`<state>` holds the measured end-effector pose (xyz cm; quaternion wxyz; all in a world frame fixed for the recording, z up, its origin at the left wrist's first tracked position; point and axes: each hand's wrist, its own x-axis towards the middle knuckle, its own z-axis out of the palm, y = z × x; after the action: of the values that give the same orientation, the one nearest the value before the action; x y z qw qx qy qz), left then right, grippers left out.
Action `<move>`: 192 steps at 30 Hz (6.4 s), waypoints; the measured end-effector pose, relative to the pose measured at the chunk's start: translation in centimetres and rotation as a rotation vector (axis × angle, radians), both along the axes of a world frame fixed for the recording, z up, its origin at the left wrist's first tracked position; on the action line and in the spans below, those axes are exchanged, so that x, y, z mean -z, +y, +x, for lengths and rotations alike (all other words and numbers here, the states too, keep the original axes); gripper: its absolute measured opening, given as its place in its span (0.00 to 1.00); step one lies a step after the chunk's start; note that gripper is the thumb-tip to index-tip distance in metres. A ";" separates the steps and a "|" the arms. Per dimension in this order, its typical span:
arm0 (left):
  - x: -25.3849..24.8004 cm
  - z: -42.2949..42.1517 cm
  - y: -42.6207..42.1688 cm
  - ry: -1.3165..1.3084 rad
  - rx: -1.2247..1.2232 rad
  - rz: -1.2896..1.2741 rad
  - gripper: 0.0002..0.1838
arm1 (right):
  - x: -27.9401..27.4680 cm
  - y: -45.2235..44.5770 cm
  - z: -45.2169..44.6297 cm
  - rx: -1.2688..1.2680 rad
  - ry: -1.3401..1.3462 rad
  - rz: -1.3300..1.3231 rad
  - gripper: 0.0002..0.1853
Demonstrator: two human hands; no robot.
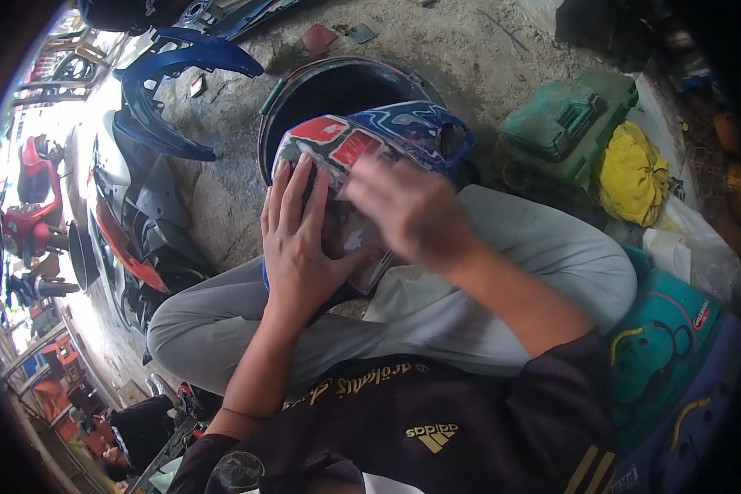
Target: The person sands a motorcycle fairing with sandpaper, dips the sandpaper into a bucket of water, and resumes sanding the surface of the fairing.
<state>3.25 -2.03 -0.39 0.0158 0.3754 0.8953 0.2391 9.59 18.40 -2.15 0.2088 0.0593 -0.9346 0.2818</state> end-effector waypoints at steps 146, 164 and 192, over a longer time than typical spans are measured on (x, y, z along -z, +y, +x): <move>0.4 0.6 0.3 0.033 -0.010 0.047 0.64 | 2.1 4.7 -2.0 0.061 0.034 -0.180 0.09; 0.7 0.4 0.3 0.057 -0.012 0.086 0.63 | 2.6 5.8 -2.1 0.291 -0.401 -1.319 0.12; 0.3 0.4 0.4 0.028 -0.023 0.064 0.59 | 2.3 -0.9 -0.8 0.318 0.036 -0.083 0.09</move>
<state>3.62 -1.65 -0.70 -0.0115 0.3687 0.8917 0.2623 8.83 17.52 -4.41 0.2700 -0.0931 -0.9158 0.2825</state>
